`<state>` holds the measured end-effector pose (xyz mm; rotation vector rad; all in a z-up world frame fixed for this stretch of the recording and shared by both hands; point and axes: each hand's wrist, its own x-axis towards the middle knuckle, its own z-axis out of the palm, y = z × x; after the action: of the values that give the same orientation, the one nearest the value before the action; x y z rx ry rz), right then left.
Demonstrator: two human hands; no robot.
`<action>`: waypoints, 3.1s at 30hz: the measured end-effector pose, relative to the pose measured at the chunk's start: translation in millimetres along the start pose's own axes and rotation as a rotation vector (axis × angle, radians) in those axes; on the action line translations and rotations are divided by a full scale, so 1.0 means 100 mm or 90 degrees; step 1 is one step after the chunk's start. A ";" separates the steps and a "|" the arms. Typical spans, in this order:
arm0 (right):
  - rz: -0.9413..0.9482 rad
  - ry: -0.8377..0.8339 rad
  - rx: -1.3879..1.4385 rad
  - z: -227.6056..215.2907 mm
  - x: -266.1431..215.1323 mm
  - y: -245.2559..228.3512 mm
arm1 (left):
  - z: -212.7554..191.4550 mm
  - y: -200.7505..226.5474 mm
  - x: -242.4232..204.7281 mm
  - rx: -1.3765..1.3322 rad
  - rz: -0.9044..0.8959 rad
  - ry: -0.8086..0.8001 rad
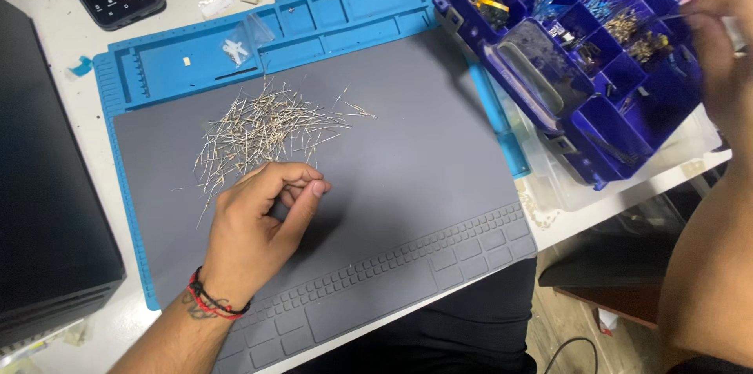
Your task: The person sits on the floor and repeatedly picks up small resistors from a pile on a gray mat. They bend the leads of each resistor with their fingers and place the bent components into a blue plastic organizer box.
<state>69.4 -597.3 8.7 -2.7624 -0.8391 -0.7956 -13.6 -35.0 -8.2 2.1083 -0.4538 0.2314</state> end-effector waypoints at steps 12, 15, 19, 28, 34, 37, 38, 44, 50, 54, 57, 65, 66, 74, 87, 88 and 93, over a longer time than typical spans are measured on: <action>-0.026 -0.002 0.065 -0.04 0.40 -0.31 | 0.01 -0.03 -0.01 0.012 -0.006 -0.002; 0.000 0.022 0.072 -0.01 0.32 -0.27 | 0.00 -0.03 -0.01 0.009 -0.002 -0.010; 0.052 0.008 0.054 -0.06 0.23 -0.25 | 0.00 -0.03 -0.02 -0.001 -0.001 -0.018; 0.009 0.010 0.087 -0.14 0.36 -0.65 | -0.01 -0.03 0.00 -0.005 0.023 -0.023; 0.000 -0.038 0.178 -0.24 0.95 -2.32 | -0.01 -0.06 -0.01 -0.019 0.017 -0.026; -0.010 -0.116 0.251 -0.01 1.20 -2.84 | -0.03 -0.06 -0.02 -0.036 -0.015 -0.019; 0.010 -0.178 0.297 0.07 1.28 -2.97 | -0.03 -0.06 -0.02 -0.055 -0.037 -0.017; 0.154 -0.237 0.563 0.89 1.37 -3.22 | -0.07 0.00 0.01 -0.190 -0.108 -0.014; 0.149 -0.117 0.690 1.05 1.35 -3.29 | -0.09 -0.04 0.01 -0.188 -0.101 -0.024; 0.135 -0.104 0.703 1.01 1.35 -3.31 | -0.07 -0.03 0.01 -0.173 -0.097 -0.023; 0.129 -0.093 0.722 1.00 1.35 -3.31 | -0.09 -0.02 0.01 -0.169 -0.071 -0.030; 0.185 -0.121 0.754 0.95 1.31 -3.31 | -0.08 -0.03 -0.01 -0.137 -0.095 -0.079; 0.185 -0.121 0.754 0.96 1.30 -3.30 | -0.07 -0.05 -0.01 -0.137 -0.096 -0.078; 0.176 -0.149 0.733 1.01 1.28 -3.26 | -0.05 -0.13 -0.03 -0.118 0.028 -0.060; 0.158 -0.121 0.873 0.96 1.27 -3.13 | -0.09 0.00 -0.02 -0.116 -0.022 -0.124; 0.152 -0.078 0.850 0.91 1.29 -3.10 | -0.08 0.00 -0.03 -0.079 -0.004 -0.110; 0.071 0.103 0.587 0.31 1.32 -2.72 | -0.05 -0.04 -0.02 0.034 0.077 -0.067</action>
<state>25.6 -299.0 49.0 -1.8809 -0.7492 -0.4328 -13.5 -28.4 -9.7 2.1541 -0.6444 0.2051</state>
